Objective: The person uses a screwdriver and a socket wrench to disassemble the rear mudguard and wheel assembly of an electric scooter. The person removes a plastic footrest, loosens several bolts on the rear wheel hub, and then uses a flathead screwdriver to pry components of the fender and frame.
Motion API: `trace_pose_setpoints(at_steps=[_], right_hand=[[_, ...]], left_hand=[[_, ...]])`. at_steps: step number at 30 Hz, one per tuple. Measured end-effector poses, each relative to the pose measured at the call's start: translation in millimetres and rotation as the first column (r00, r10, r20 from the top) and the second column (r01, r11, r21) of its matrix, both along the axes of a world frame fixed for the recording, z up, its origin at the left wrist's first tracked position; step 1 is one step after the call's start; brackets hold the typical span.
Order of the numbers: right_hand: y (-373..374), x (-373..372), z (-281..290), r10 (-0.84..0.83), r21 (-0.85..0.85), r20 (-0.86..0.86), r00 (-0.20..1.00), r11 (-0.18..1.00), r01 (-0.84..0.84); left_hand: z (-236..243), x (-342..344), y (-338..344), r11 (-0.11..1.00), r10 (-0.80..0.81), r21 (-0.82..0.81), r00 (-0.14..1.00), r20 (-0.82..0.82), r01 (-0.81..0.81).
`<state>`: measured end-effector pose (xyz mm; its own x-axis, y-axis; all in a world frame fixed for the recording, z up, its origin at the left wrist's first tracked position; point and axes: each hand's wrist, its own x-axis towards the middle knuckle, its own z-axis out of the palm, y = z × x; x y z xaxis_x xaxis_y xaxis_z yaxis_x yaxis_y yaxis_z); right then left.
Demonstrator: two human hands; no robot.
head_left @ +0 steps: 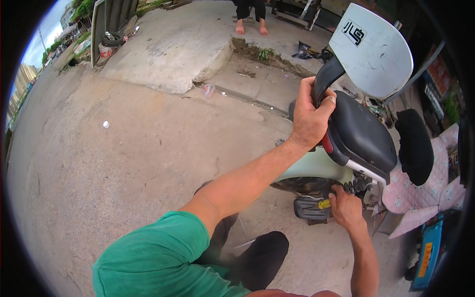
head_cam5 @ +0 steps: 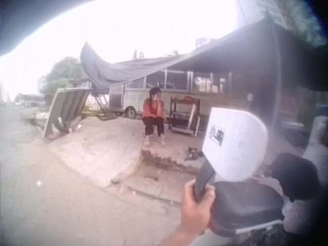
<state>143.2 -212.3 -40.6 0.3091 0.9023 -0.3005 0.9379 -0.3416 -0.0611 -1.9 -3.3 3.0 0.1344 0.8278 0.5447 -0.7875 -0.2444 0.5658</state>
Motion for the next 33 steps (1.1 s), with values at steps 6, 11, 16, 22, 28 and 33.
trace_pose_setpoints(at_steps=[6, 11, 16, 22, 28, 33], right_hand=[[-8.5, -1.3, 6.6, 0.251, 0.236, -0.223, 0.942, 0.951, -0.198], [0.7, -3.6, 4.1, 0.061, 0.092, -0.105, 0.993, 0.994, -0.052], [-5.7, 7.9, -8.4, 0.092, 0.120, -0.067, 0.994, 0.989, -0.083], [-6.9, 3.4, -7.4, 0.314, 0.389, -0.096, 0.944, 0.885, -0.255], [-1.4, 7.7, -4.7, 0.018, 0.033, -0.061, 0.998, 0.999, -0.016], [-6.9, 11.5, -11.2, 0.322, 0.346, -0.147, 0.935, 0.902, -0.256]], left_hand=[[0.1, 0.6, 0.3, 1.000, -0.014, -0.001, 1.000, 0.014, 0.014], [0.9, -0.5, -0.7, 1.000, -0.015, -0.008, 1.000, 0.008, 0.015], [-0.3, 0.7, 0.4, 1.000, -0.004, 0.008, 1.000, 0.019, 0.004], [1.0, 1.1, -0.8, 1.000, 0.001, 0.005, 1.000, 0.006, -0.001], [-0.7, 0.9, 0.4, 1.000, 0.006, 0.009, 1.000, 0.015, -0.006], [-0.3, 1.3, 0.2, 1.000, -0.006, 0.017, 1.000, 0.007, 0.006]])
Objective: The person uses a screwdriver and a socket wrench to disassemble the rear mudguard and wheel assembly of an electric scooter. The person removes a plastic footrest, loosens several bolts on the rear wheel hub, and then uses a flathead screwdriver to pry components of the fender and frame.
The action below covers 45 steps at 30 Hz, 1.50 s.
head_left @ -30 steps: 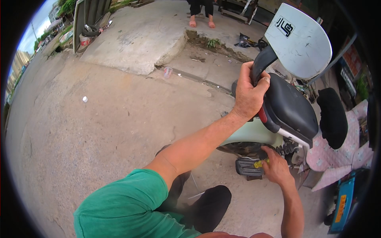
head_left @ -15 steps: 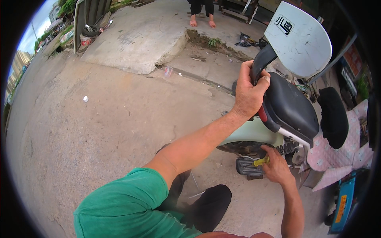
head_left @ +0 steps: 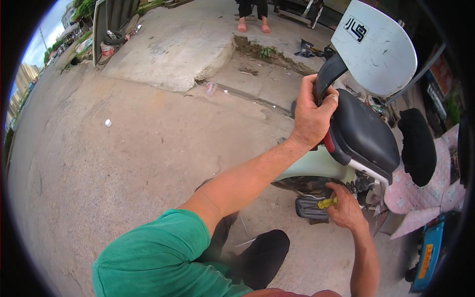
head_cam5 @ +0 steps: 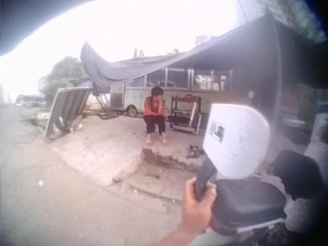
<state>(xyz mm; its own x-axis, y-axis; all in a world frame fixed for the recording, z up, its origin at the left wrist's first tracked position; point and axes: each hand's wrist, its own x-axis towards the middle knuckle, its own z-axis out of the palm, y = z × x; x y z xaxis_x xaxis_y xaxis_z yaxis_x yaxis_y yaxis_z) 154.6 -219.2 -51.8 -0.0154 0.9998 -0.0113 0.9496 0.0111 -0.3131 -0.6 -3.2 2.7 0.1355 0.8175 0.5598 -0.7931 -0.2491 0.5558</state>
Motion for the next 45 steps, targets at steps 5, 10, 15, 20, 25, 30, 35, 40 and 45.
trace_pose_setpoints(at_steps=[5, 10, 15, 20, 25, 30, 35, 40, 45], right_hand=[[7.3, -1.3, 1.7, -0.178, -0.135, 0.235, 0.956, 0.968, 0.213], [1.6, -0.3, 1.1, -0.023, 0.017, 0.109, 0.994, 1.000, 0.022], [-2.6, -4.0, 7.0, -0.093, -0.069, 0.034, 0.995, 0.993, 0.096], [8.1, 0.1, 3.1, -0.217, -0.258, 0.281, 0.935, 0.921, 0.292], [-1.6, 1.1, 1.9, -0.054, -0.022, 0.014, 0.998, 0.998, 0.054], [0.2, -5.9, 1.8, -0.276, -0.082, 0.186, 0.943, 0.952, 0.294], [0.0, 5.7, -7.6, -0.120, -0.057, 0.064, 0.991, 0.991, 0.124], [-11.8, 5.5, -4.8, -0.154, -0.056, -0.001, 0.988, 0.987, 0.154], [-0.8, -0.2, 7.2, -0.271, -0.333, 0.274, 0.923, 0.874, 0.355]], left_hand=[[-0.3, -0.2, 0.5, 1.000, 0.010, 0.001, 1.000, 0.001, -0.010], [-0.2, -1.0, -1.5, 1.000, 0.005, -0.014, 1.000, 0.000, -0.005], [0.1, 2.1, -2.0, 1.000, 0.006, -0.008, 1.000, -0.003, -0.006], [-1.7, -0.8, 1.7, 1.000, 0.016, -0.004, 1.000, 0.014, -0.016], [-0.5, -1.6, 1.4, 1.000, -0.004, 0.011, 1.000, 0.014, 0.003], [3.3, 3.8, -5.5, 0.997, 0.076, 0.014, 0.995, -0.062, -0.076], [-6.9, 2.5, 4.1, 0.995, 0.104, 0.011, 0.994, -0.026, -0.103], [-6.6, 4.7, 4.5, 0.996, 0.082, 0.035, 0.997, 0.003, -0.082], [-4.3, 7.7, -0.1, 0.996, 0.091, 0.011, 0.996, 0.008, -0.091]])
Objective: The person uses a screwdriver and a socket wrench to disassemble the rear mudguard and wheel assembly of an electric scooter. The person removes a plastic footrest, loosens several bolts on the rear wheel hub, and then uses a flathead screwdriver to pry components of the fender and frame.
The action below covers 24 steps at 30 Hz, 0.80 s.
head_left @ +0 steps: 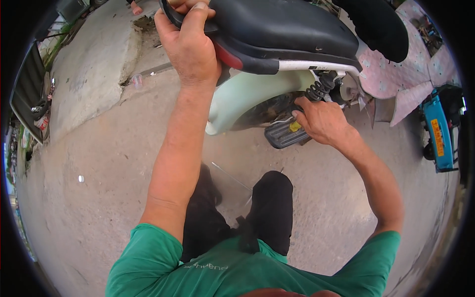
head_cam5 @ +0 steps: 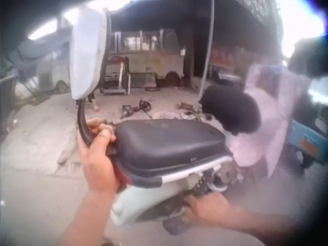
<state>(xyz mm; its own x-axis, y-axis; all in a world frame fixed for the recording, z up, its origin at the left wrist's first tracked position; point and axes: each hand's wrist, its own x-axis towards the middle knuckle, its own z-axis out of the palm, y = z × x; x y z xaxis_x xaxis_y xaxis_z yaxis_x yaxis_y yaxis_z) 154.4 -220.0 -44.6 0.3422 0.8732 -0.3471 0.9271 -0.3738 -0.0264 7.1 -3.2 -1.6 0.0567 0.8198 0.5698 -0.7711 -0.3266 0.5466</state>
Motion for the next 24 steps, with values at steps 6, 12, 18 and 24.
trace_pose_setpoints(at_steps=[6, 12, 18, 24], right_hand=[[-13.2, 11.8, -24.7, 0.313, 0.393, -0.172, 0.934, 0.891, -0.226], [-3.1, 1.0, -12.3, 0.031, 0.064, 0.074, 0.997, 0.997, -0.036], [-20.8, -13.6, 2.9, 0.187, 0.498, 0.104, 0.977, 0.840, -0.214], [-31.4, -118.5, 66.6, 0.518, 0.590, 0.096, 0.850, 0.658, -0.468]], left_hand=[[1.7, 1.2, -0.1, 0.999, 0.020, -0.035, 1.000, -0.003, -0.020], [2.6, -0.6, -2.8, 1.000, 0.014, 0.002, 1.000, 0.004, -0.014], [-5.4, 3.0, 9.6, 0.999, -0.017, 0.039, 1.000, 0.014, 0.016], [1.3, 6.9, -10.5, 0.998, -0.069, -0.008, 0.997, 0.039, 0.069]])
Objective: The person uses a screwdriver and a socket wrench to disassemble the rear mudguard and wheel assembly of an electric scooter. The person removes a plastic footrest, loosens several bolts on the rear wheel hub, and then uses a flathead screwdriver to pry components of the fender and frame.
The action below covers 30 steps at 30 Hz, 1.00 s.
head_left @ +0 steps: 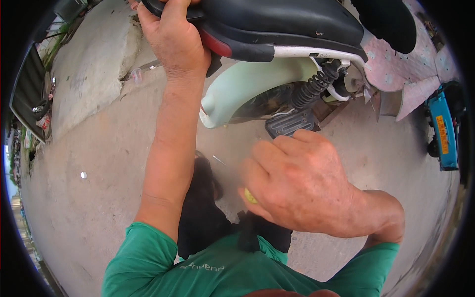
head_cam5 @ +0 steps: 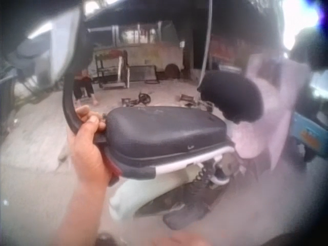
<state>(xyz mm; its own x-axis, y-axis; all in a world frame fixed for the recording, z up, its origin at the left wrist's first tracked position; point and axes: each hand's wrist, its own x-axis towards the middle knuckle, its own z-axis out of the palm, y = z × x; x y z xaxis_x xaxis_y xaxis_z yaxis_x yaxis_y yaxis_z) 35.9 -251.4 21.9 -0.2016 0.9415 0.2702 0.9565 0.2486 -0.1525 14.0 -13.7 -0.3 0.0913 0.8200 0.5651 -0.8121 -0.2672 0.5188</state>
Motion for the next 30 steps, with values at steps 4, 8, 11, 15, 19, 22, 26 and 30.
trace_pose_setpoints(at_steps=[4, 8, 11, 15, 19, 22, 26, 30], right_hand=[[-8.9, -45.7, 11.6, 0.090, 0.151, 0.045, 0.995, 0.984, -0.096], [-8.0, -68.1, 13.4, 0.169, 0.151, 0.050, 0.984, 0.973, -0.175], [-7.7, -75.6, 16.4, 0.197, 0.158, 0.051, 0.979, 0.966, -0.203], [-2.4, -78.6, 18.5, 0.247, 0.149, 0.047, 0.968, 0.956, -0.251], [3.3, -78.1, 13.4, 0.256, 0.125, 0.032, 0.966, 0.958, -0.258], [1.2, -83.3, 13.4, 0.284, 0.144, 0.024, 0.959, 0.948, -0.284], [-1.5, -83.2, 17.8, 0.272, 0.140, 0.010, 0.962, 0.952, -0.271], [2.0, -78.7, 17.0, 0.262, 0.117, -0.021, 0.965, 0.959, -0.257]], left_hand=[[-5.4, -1.7, 18.9, 0.974, -0.198, -0.082, 0.970, 0.138, 0.211], [-1.1, -4.3, -13.5, 0.980, -0.164, -0.089, 0.975, 0.150, 0.178], [-11.7, 6.1, -20.6, 0.984, 0.048, 0.174, 0.999, 0.000, -0.048], [4.6, -8.6, 22.1, 0.641, -0.464, -0.320, 0.684, 0.564, 0.698], [-17.1, 4.0, -4.4, 0.975, 0.001, 0.223, 1.000, -0.027, 0.005], [-12.8, -0.6, 3.7, 0.973, 0.174, 0.161, 0.984, -0.042, -0.165], [-7.8, -11.0, 39.6, 0.984, 0.150, 0.119, 0.978, -0.147, -0.133], [-5.4, -1.9, 18.2, 0.991, 0.137, 0.001, 0.987, -0.084, -0.137]])
